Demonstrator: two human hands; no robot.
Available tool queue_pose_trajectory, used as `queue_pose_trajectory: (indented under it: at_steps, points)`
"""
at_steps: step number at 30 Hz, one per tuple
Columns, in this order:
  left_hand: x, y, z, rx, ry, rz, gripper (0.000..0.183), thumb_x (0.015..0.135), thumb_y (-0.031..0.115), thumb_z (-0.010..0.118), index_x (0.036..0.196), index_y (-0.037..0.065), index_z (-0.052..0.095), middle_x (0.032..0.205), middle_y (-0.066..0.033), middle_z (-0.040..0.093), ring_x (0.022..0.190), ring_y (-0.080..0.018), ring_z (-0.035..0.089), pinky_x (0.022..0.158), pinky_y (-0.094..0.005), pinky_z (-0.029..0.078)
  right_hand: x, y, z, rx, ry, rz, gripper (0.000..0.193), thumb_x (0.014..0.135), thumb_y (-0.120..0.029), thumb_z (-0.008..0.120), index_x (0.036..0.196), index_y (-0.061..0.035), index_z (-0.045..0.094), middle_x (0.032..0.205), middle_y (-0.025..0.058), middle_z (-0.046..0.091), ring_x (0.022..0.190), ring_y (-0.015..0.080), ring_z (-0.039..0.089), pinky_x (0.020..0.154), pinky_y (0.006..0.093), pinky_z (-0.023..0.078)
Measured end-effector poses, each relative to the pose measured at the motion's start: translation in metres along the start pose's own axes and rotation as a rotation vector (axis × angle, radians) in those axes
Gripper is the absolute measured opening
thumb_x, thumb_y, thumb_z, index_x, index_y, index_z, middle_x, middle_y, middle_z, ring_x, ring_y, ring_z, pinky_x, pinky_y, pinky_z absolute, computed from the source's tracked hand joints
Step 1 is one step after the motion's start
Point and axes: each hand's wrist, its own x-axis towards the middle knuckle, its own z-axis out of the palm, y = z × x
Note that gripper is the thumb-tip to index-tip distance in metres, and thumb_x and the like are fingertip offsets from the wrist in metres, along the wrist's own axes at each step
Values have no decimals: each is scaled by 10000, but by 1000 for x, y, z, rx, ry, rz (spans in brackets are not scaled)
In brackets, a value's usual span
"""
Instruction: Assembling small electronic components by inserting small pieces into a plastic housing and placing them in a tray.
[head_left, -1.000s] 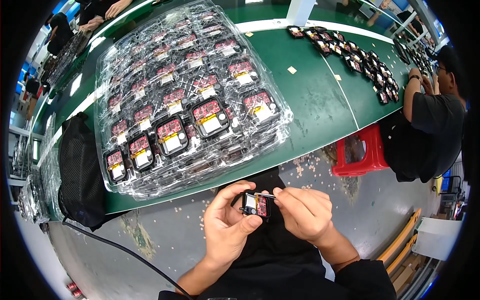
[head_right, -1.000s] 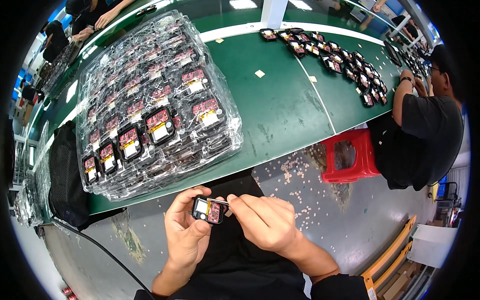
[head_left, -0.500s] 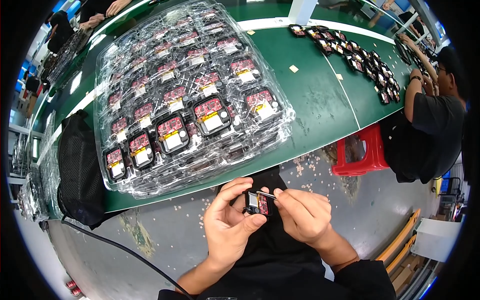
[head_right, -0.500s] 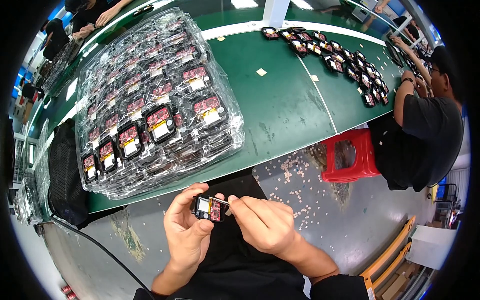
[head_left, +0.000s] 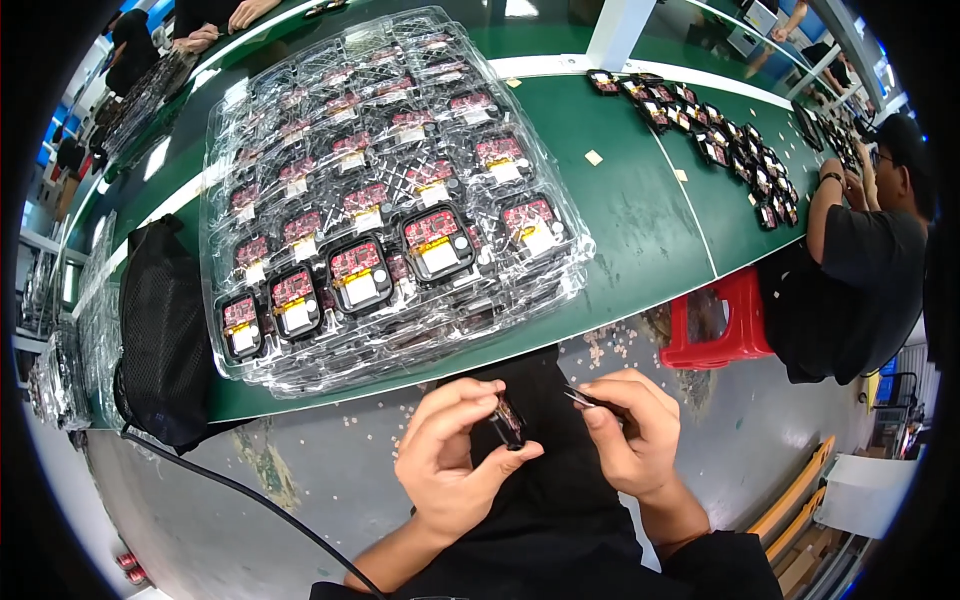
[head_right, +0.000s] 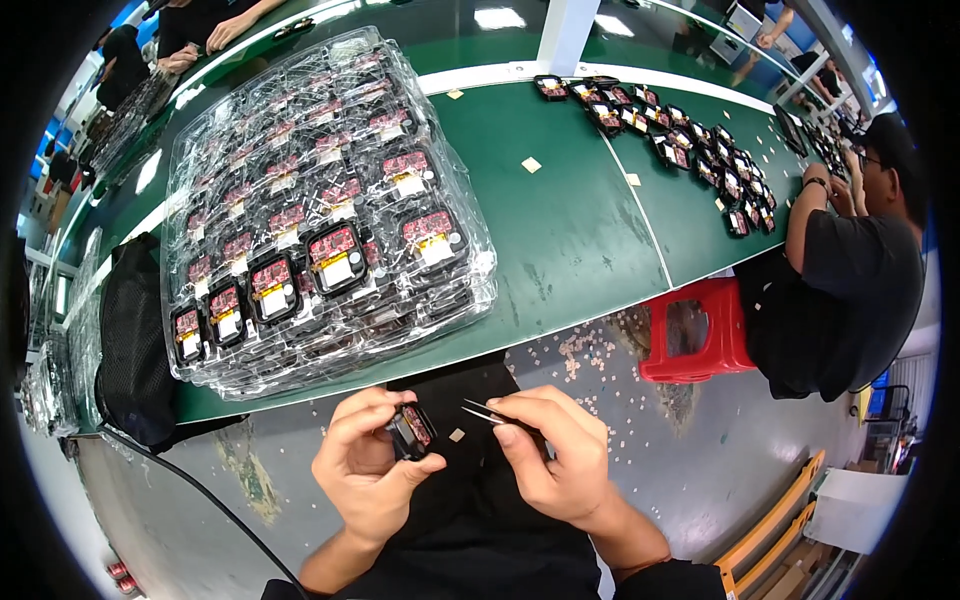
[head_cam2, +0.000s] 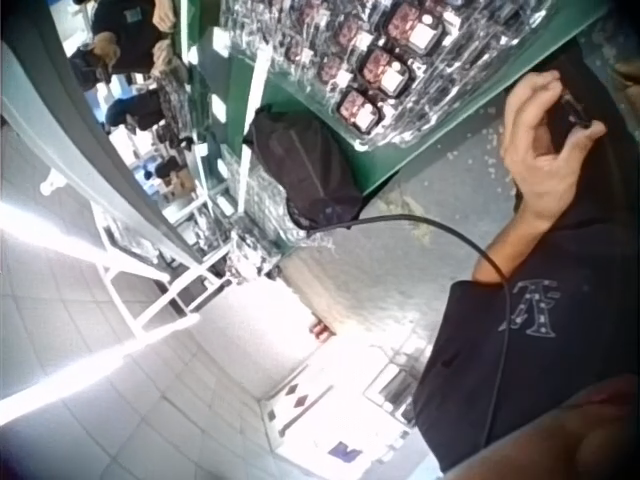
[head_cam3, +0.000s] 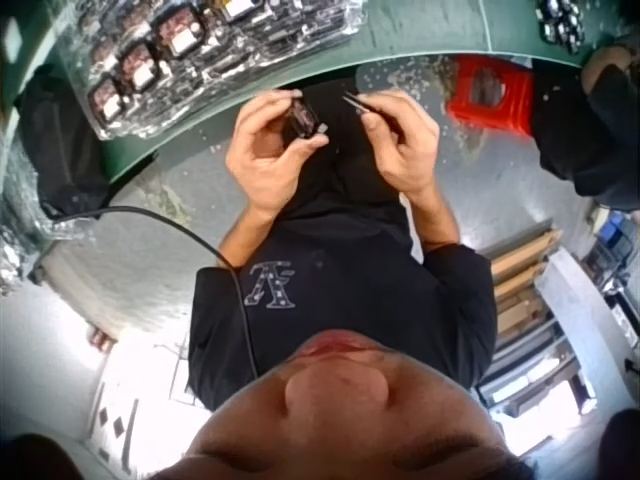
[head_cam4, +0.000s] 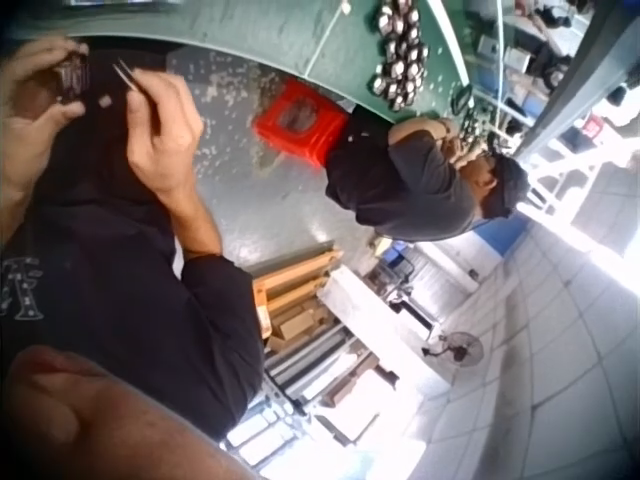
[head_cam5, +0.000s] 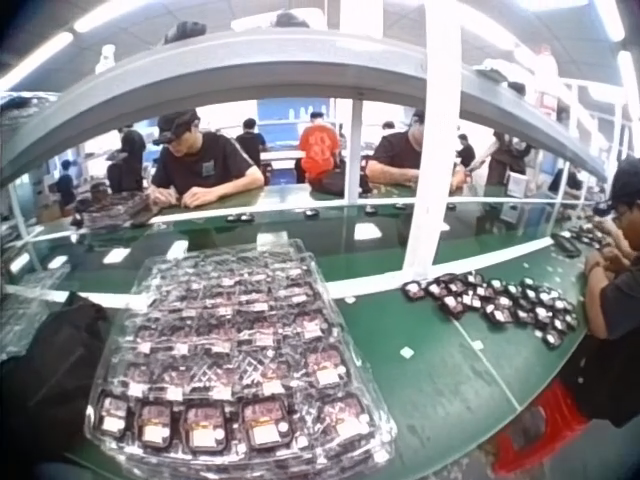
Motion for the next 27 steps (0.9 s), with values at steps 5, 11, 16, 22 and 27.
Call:
queue_pose_trajectory:
  at_steps: [5, 11, 16, 22, 27]
  points:
    - [7, 7, 8, 524, -100, 499, 500, 740, 154, 933, 1126, 14, 650, 1059, -185, 676, 965, -319, 714, 905, -446, 598, 14, -26, 9, 135, -115, -144, 401, 763, -149, 900, 1069, 28, 710, 1023, 177, 707, 821, 245, 719, 679, 312, 585]
    - [9, 9, 8, 540, -47, 586, 644, 779, 149, 902, 1302, 52, 540, 1169, -185, 644, 1062, -354, 684, 958, -486, 571, 43, -34, 3, -167, 91, -453, 311, 750, 20, 833, 1044, 15, 733, 988, 163, 747, 790, 267, 760, 652, 311, 610]
    - [-4, -12, 13, 466, -171, 442, 521, 778, 45, 869, 1225, 18, 604, 1132, -188, 661, 1008, -337, 702, 885, -424, 595, 115, -30, 6, -410, 156, -670, 336, 711, 74, 762, 1038, -3, 739, 1020, 139, 741, 780, 265, 750, 614, 326, 598]
    - [-21, -64, 16, 555, -327, 276, 333, 802, 9, 799, 1119, 9, 697, 1086, -133, 703, 942, -298, 708, 817, -369, 589, 132, -40, 1, -709, -189, -526, 438, 809, -87, 740, 1243, -98, 682, 1239, 20, 667, 830, 228, 730, 623, 359, 574]
    - [-21, -66, 14, 593, -411, 255, 307, 819, 17, 766, 1119, 31, 706, 1059, -104, 702, 904, -281, 701, 794, -374, 578, 127, -41, -3, -728, -183, -508, 361, 899, -181, 721, 1251, -110, 678, 1273, 22, 667, 826, 228, 729, 611, 348, 576]
